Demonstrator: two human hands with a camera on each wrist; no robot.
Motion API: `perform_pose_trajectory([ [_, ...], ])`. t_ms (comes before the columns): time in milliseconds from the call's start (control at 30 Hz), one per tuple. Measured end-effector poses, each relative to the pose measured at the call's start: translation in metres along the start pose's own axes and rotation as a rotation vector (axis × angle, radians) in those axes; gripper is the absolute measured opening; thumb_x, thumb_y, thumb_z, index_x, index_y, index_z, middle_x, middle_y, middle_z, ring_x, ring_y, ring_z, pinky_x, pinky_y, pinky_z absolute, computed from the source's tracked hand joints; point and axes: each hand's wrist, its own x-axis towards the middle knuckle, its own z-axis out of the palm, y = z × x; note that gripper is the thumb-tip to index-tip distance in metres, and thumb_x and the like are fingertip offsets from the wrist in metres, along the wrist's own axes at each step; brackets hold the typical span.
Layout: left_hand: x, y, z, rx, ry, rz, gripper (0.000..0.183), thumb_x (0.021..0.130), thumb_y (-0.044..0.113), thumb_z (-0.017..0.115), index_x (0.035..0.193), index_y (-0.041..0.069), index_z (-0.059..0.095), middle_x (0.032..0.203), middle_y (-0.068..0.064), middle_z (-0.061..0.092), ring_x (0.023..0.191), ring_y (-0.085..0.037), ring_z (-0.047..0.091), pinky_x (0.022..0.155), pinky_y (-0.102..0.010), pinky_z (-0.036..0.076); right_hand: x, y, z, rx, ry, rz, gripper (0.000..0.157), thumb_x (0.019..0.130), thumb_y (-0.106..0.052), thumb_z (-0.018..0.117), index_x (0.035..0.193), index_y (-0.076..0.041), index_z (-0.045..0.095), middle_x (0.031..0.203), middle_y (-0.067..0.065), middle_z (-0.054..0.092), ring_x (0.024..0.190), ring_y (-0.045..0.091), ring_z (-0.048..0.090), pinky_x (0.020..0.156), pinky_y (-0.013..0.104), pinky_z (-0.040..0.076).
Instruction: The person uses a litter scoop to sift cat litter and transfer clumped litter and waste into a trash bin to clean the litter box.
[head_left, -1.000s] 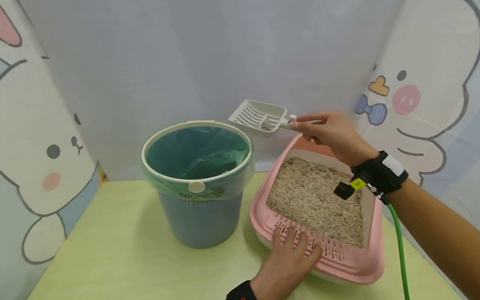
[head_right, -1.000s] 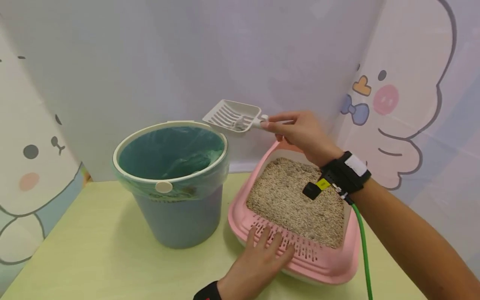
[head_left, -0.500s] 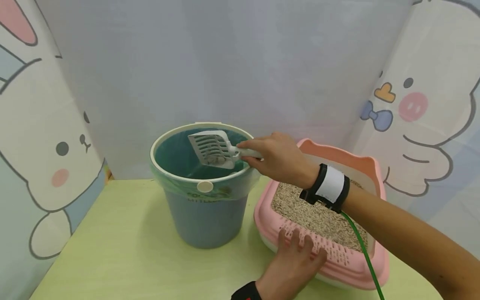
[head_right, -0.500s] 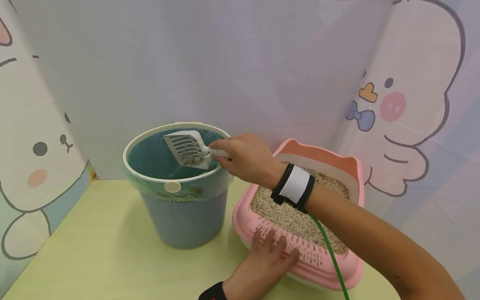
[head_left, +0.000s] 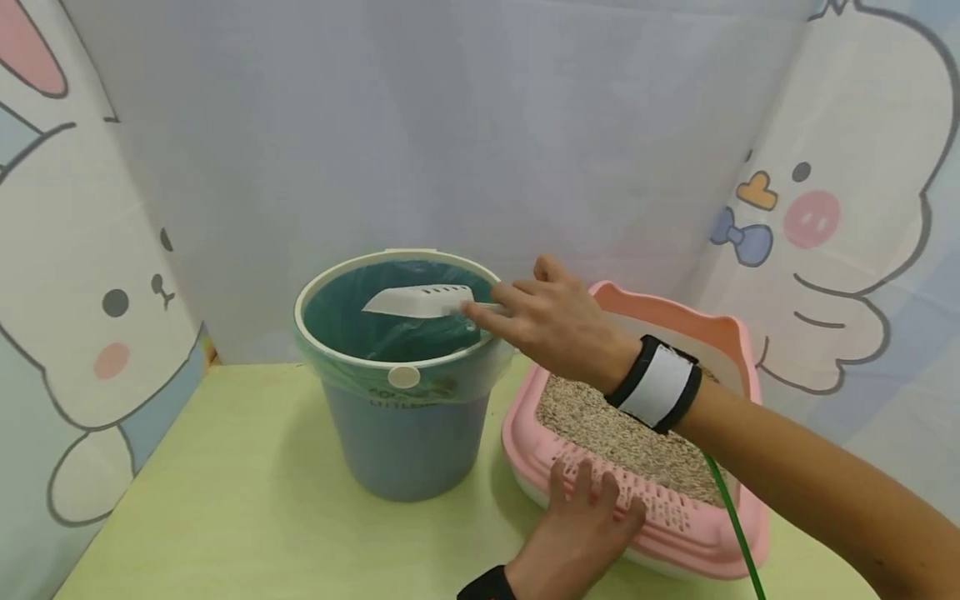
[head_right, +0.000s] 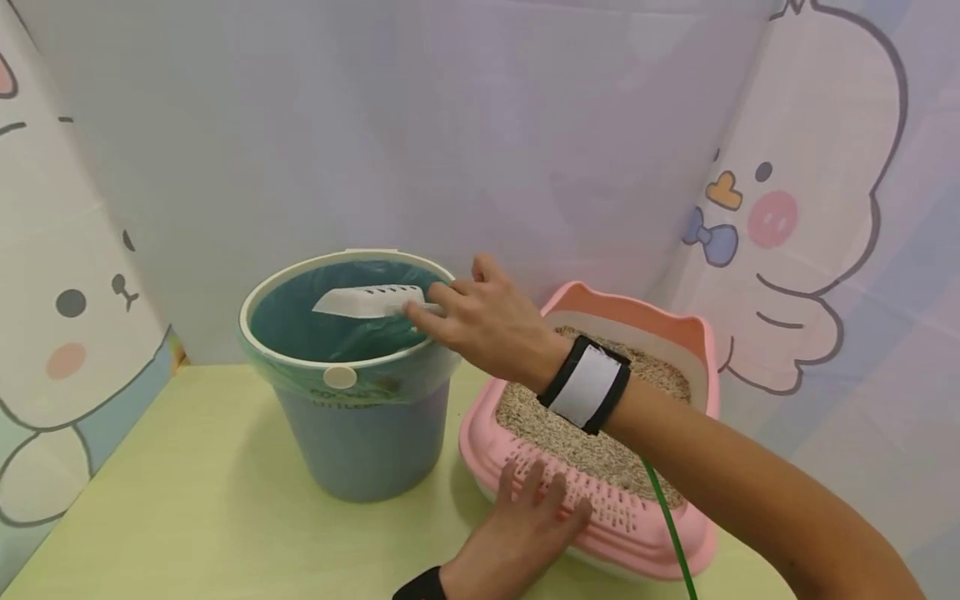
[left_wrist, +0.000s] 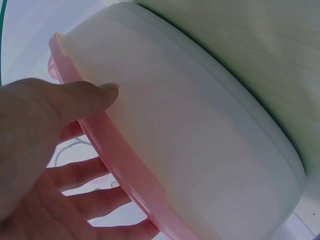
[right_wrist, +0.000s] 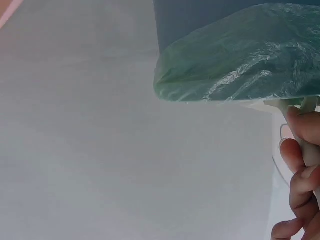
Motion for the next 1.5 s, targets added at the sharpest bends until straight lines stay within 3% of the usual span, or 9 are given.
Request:
perform_pose_trajectory([
  [167,-0.001,0.0,0.002,0.007,0.068,-0.011,0.034,0.096,0.03,0.071,0.128,0.035,0.063,0.12,0.0,0.068,0.117,-0.028,0.069,0.092,-0.05,0.059,-0.024,0.018,-0.015,0.128,0.091,0.21,0.032,0.089,-0.011,0.081,0.121,-0.011,0.076,0.079,0.008,0.074,0.055,0.017,0.051,0.062,0.036,0.032],
  [300,-0.002,-0.001,0.001,0.019,0.083,-0.014,0.034,0.095,0.03,0.071,0.128,0.035,0.063,0.121,0.001,0.071,0.117,-0.027,0.07,0.094,-0.051,0.059,-0.071,0.035,-0.033,0.187,0.117,0.389,0.038,0.081,-0.009,0.087,0.117,-0.006,0.077,0.092,0.012,0.081,0.053,0.015,0.055,0.059,0.035,0.035],
  [533,-0.008,-0.005,-0.007,-0.046,-0.087,0.014,0.049,0.095,0.033,0.07,0.141,0.034,0.055,0.136,-0.003,0.067,0.129,-0.033,0.064,0.102,-0.056,0.055,-0.171,0.043,-0.059,0.212,-0.098,0.699,0.03,0.078,-0.011,0.089,0.106,-0.007,0.08,0.065,0.001,0.071,0.049,-0.004,0.041,0.052,0.02,0.036],
  [733,-0.011,-0.01,-0.01,-0.043,-0.085,0.009,0.051,0.094,0.033,0.072,0.141,0.032,0.054,0.136,-0.004,0.066,0.129,-0.032,0.064,0.103,-0.056,0.056,-0.241,0.031,-0.058,0.213,-0.308,0.925,0.019,0.089,-0.02,0.082,0.1,-0.007,0.077,0.064,-0.002,0.063,0.05,-0.002,0.036,0.046,0.022,0.029],
  [867,-0.018,-0.016,-0.01,-0.053,-0.084,0.008,0.046,0.096,0.031,0.071,0.14,0.033,0.055,0.134,-0.002,0.067,0.127,-0.028,0.065,0.103,-0.053,0.057,-0.275,0.014,-0.042,0.202,-0.354,0.97,0.017,0.086,-0.018,0.085,0.093,-0.004,0.079,0.068,0.003,0.063,0.057,0.01,0.044,0.053,0.029,0.033],
  [1067,-0.028,-0.029,-0.012,-0.112,-0.155,-0.007,0.056,0.092,0.042,0.075,0.142,0.037,0.052,0.134,-0.002,0.068,0.126,-0.027,0.064,0.101,-0.049,0.058,-0.284,-0.012,-0.022,0.156,-0.279,0.967,0.021,0.078,-0.011,0.088,0.089,0.005,0.08,0.086,0.025,0.074,0.097,0.051,0.062,0.078,0.064,0.053],
  [1133,-0.03,-0.032,-0.012,-0.12,-0.175,-0.017,0.062,0.088,0.045,0.079,0.143,0.038,0.05,0.134,-0.003,0.067,0.126,-0.028,0.064,0.1,-0.051,0.058,-0.279,-0.014,-0.017,0.168,-0.302,0.964,0.019,0.082,-0.013,0.086,0.088,0.003,0.079,0.087,0.022,0.075,0.097,0.049,0.065,0.074,0.062,0.056],
  [1267,-0.035,-0.035,-0.008,-0.08,-0.148,-0.007,0.056,0.089,0.04,0.078,0.14,0.035,0.053,0.131,-0.003,0.068,0.123,-0.028,0.066,0.099,-0.051,0.059,-0.269,-0.015,-0.008,0.167,-0.337,0.945,0.017,0.083,-0.016,0.085,0.081,-0.002,0.076,0.078,0.013,0.067,0.068,0.026,0.061,0.056,0.039,0.05],
  [1500,-0.04,-0.04,-0.001,0.082,0.096,0.106,0.025,0.102,0.035,0.061,0.121,0.024,0.073,0.107,0.007,0.073,0.097,-0.011,0.069,0.083,-0.027,0.06,-0.248,-0.019,-0.001,0.203,-0.481,1.007,0.021,0.091,-0.012,0.078,0.078,0.002,0.067,0.074,0.014,0.059,0.06,0.018,0.05,0.05,0.032,0.04],
])
